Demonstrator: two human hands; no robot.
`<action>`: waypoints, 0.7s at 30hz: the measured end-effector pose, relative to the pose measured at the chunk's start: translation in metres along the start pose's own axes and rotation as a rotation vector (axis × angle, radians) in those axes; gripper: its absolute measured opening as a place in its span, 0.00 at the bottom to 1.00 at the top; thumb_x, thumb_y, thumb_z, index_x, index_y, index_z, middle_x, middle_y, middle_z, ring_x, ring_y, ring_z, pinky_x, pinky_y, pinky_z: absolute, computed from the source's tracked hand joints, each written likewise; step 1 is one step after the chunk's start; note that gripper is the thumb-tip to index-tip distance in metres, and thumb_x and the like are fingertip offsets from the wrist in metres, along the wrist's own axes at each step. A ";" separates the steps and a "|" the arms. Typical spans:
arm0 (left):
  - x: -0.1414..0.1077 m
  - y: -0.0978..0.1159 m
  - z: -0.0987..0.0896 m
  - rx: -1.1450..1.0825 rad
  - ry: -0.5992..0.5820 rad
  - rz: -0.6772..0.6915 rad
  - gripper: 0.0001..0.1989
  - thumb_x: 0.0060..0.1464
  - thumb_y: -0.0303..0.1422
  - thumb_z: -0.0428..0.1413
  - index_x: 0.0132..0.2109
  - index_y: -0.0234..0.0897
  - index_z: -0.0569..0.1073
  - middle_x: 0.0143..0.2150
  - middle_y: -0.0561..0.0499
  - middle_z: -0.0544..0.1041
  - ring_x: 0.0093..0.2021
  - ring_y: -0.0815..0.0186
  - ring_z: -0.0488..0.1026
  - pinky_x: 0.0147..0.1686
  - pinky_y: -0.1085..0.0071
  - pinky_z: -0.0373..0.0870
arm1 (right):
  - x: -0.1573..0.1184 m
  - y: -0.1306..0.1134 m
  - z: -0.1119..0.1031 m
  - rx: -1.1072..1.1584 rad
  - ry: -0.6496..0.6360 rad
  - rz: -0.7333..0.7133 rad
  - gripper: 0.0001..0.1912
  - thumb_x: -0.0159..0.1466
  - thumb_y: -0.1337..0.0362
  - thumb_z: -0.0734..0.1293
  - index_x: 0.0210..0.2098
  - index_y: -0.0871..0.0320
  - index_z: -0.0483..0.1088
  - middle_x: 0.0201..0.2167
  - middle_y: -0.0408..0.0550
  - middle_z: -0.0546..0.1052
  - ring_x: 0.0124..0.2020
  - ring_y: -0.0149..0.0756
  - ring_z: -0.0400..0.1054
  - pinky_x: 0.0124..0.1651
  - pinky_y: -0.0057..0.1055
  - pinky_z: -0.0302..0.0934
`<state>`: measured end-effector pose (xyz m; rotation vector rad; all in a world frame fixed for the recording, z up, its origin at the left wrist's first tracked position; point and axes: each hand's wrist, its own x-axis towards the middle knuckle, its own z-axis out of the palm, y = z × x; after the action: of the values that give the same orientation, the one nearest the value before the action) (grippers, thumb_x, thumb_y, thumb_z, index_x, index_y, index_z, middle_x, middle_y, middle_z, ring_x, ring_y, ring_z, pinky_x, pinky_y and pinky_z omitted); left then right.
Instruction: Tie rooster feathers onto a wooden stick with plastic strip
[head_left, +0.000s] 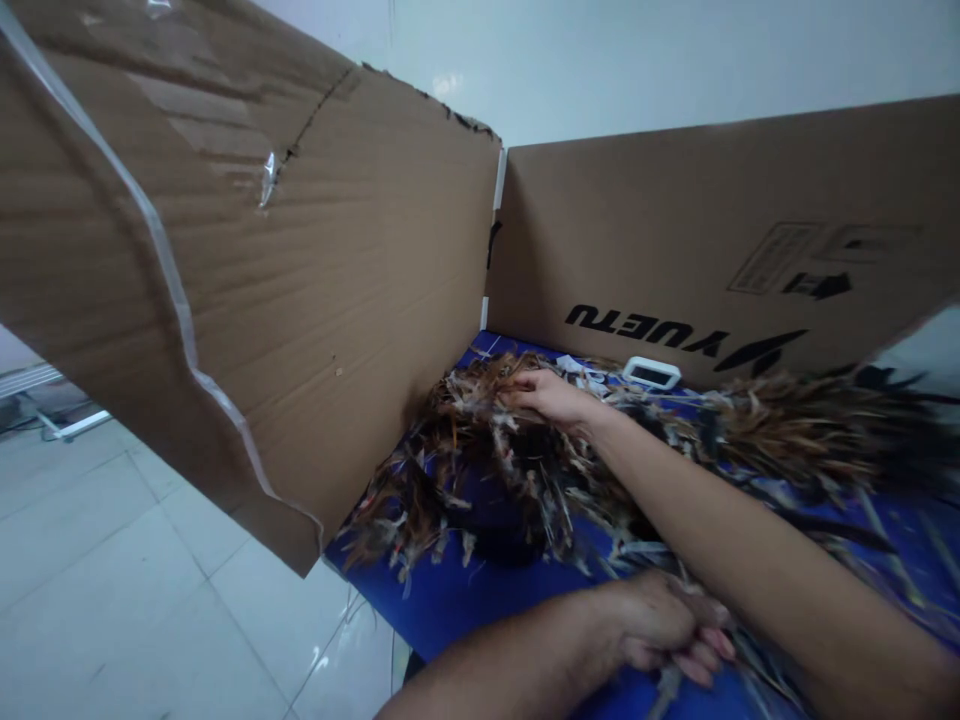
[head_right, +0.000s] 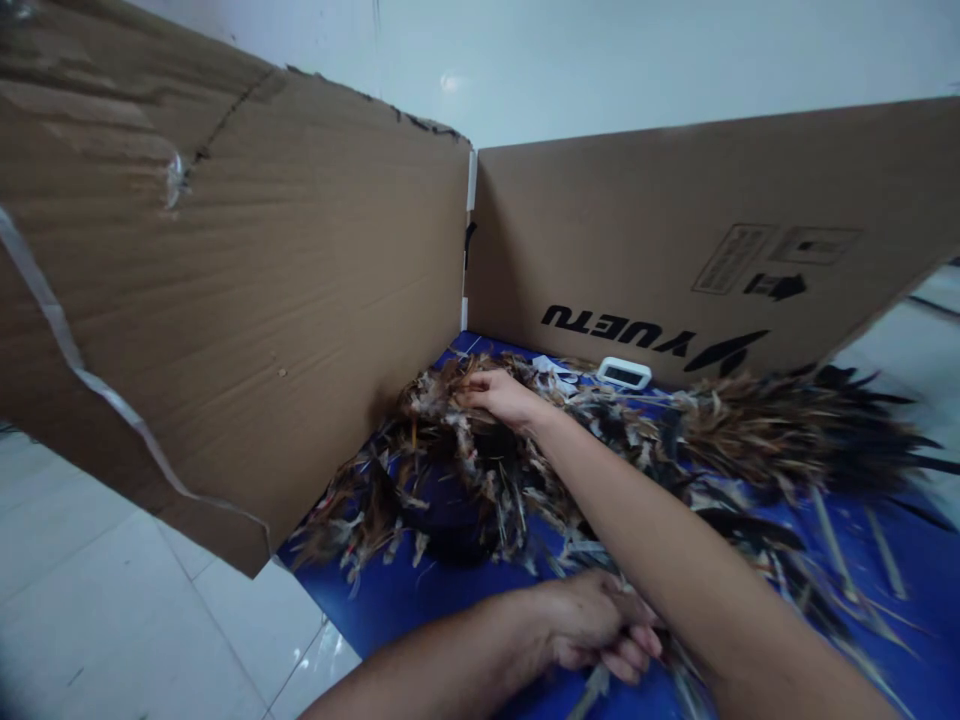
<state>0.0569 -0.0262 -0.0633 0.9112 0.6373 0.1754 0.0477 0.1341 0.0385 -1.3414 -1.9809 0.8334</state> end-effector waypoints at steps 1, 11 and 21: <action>-0.003 0.001 0.001 0.017 0.012 -0.027 0.12 0.50 0.34 0.54 0.22 0.32 0.65 0.18 0.52 0.64 0.15 0.73 0.60 0.15 0.79 0.49 | -0.012 0.002 -0.008 0.018 -0.041 0.001 0.15 0.55 0.58 0.65 0.37 0.62 0.73 0.29 0.46 0.77 0.27 0.31 0.69 0.30 0.27 0.64; -0.015 0.005 0.008 0.054 0.041 -0.049 0.11 0.54 0.34 0.51 0.26 0.33 0.63 0.21 0.55 0.64 0.16 0.76 0.59 0.18 0.78 0.57 | -0.070 0.004 -0.030 -0.444 0.059 -0.233 0.11 0.57 0.69 0.62 0.38 0.57 0.73 0.37 0.49 0.74 0.36 0.34 0.68 0.42 0.31 0.60; 0.003 -0.010 0.002 0.106 0.048 -0.117 0.12 0.52 0.27 0.45 0.23 0.31 0.66 0.18 0.52 0.63 0.16 0.74 0.60 0.16 0.79 0.50 | -0.080 -0.001 0.040 -1.006 -0.362 -0.519 0.09 0.61 0.69 0.61 0.29 0.59 0.72 0.31 0.52 0.74 0.40 0.42 0.63 0.41 0.37 0.54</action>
<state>0.0590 -0.0323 -0.0717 0.9714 0.7481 0.0591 0.0414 0.0521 0.0039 -1.0476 -3.0395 -0.2598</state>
